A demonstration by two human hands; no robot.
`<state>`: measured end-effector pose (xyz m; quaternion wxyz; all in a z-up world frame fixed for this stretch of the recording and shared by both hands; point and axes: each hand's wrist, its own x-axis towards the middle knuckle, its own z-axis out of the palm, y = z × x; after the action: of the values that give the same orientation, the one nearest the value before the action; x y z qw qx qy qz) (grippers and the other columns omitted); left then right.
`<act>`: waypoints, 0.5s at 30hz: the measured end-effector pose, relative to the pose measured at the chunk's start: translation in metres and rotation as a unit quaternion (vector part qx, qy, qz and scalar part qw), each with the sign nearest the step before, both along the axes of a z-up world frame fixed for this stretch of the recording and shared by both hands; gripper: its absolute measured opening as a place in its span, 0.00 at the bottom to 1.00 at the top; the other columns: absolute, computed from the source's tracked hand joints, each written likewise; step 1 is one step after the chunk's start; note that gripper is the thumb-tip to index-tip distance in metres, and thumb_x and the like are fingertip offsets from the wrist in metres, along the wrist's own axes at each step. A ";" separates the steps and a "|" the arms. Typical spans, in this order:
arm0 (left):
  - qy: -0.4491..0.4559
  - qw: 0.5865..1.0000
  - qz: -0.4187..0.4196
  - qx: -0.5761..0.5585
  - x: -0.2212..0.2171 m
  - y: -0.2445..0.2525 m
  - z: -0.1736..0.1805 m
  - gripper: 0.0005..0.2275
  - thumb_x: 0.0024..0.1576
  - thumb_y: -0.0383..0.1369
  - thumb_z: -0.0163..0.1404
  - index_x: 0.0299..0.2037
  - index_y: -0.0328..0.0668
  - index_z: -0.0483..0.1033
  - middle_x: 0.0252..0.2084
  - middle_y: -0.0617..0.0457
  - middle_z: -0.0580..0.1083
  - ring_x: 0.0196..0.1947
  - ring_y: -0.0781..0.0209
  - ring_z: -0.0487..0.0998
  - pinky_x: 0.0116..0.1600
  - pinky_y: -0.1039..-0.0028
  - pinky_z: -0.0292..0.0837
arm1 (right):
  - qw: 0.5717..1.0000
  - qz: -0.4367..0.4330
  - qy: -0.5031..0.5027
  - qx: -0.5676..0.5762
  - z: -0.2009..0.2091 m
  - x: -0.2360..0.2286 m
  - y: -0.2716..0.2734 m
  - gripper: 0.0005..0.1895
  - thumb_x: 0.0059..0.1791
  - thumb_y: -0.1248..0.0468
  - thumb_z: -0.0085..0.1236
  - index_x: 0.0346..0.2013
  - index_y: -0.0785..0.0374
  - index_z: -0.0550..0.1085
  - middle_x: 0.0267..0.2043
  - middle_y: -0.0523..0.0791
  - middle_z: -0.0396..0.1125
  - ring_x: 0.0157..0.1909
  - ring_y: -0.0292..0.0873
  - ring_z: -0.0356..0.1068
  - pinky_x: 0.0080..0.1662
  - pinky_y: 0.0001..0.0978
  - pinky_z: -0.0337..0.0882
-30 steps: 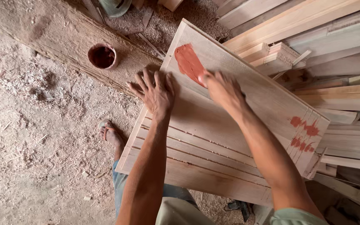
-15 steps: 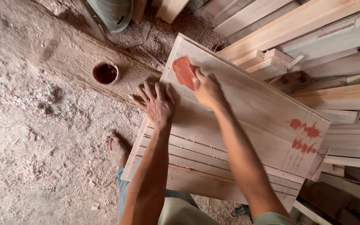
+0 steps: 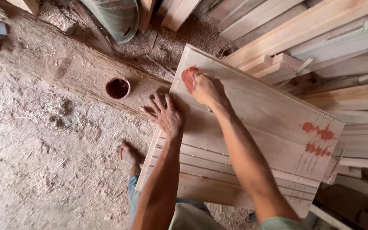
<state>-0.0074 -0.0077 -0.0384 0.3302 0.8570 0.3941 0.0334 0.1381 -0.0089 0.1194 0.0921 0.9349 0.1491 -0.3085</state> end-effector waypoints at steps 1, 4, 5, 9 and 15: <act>-0.011 1.000 0.005 -0.002 0.003 0.002 -0.002 0.23 0.60 0.41 0.41 0.65 0.47 0.70 0.75 0.37 0.54 0.76 0.31 0.43 0.72 0.32 0.20 | 1.000 -0.014 0.002 0.008 0.003 0.000 0.011 0.18 0.56 0.61 0.43 0.59 0.60 0.70 0.49 0.56 0.73 0.47 0.58 0.76 0.48 0.49 0.77; 0.007 1.000 -0.005 -0.013 0.002 0.002 -0.005 0.23 0.58 0.41 0.41 0.65 0.48 0.69 0.75 0.38 0.53 0.76 0.31 0.42 0.71 0.32 0.20 | 0.999 -0.037 0.022 0.012 0.006 -0.012 0.025 0.17 0.56 0.60 0.42 0.57 0.60 0.69 0.49 0.55 0.72 0.47 0.56 0.77 0.49 0.49 0.78; 0.022 1.000 -0.010 -0.018 -0.001 0.001 -0.005 0.24 0.58 0.41 0.41 0.65 0.50 0.69 0.76 0.38 0.53 0.76 0.32 0.42 0.71 0.33 0.20 | 0.999 -0.022 0.033 0.003 0.009 -0.017 0.024 0.15 0.54 0.61 0.44 0.54 0.60 0.71 0.50 0.54 0.71 0.48 0.56 0.76 0.50 0.49 0.77; 0.018 0.999 0.003 -0.036 0.003 0.003 -0.001 0.22 0.64 0.42 0.39 0.69 0.54 0.67 0.78 0.44 0.52 0.80 0.37 0.42 0.78 0.34 0.19 | 0.998 0.037 0.052 -0.024 0.019 -0.006 0.019 0.12 0.48 0.65 0.49 0.41 0.59 0.79 0.55 0.50 0.68 0.51 0.55 0.74 0.54 0.50 0.73; 0.015 1.000 -0.004 -0.008 0.004 0.003 -0.004 0.23 0.58 0.40 0.41 0.65 0.49 0.70 0.75 0.39 0.55 0.76 0.32 0.44 0.72 0.32 0.22 | 0.999 0.018 0.021 0.027 0.004 -0.001 0.025 0.15 0.50 0.63 0.47 0.49 0.57 0.76 0.53 0.53 0.70 0.50 0.57 0.73 0.52 0.51 0.73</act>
<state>-0.0033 -0.0052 -0.0423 0.3313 0.8565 0.3956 0.0158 0.1369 0.0166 0.1235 0.0687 0.9276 0.1759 -0.3224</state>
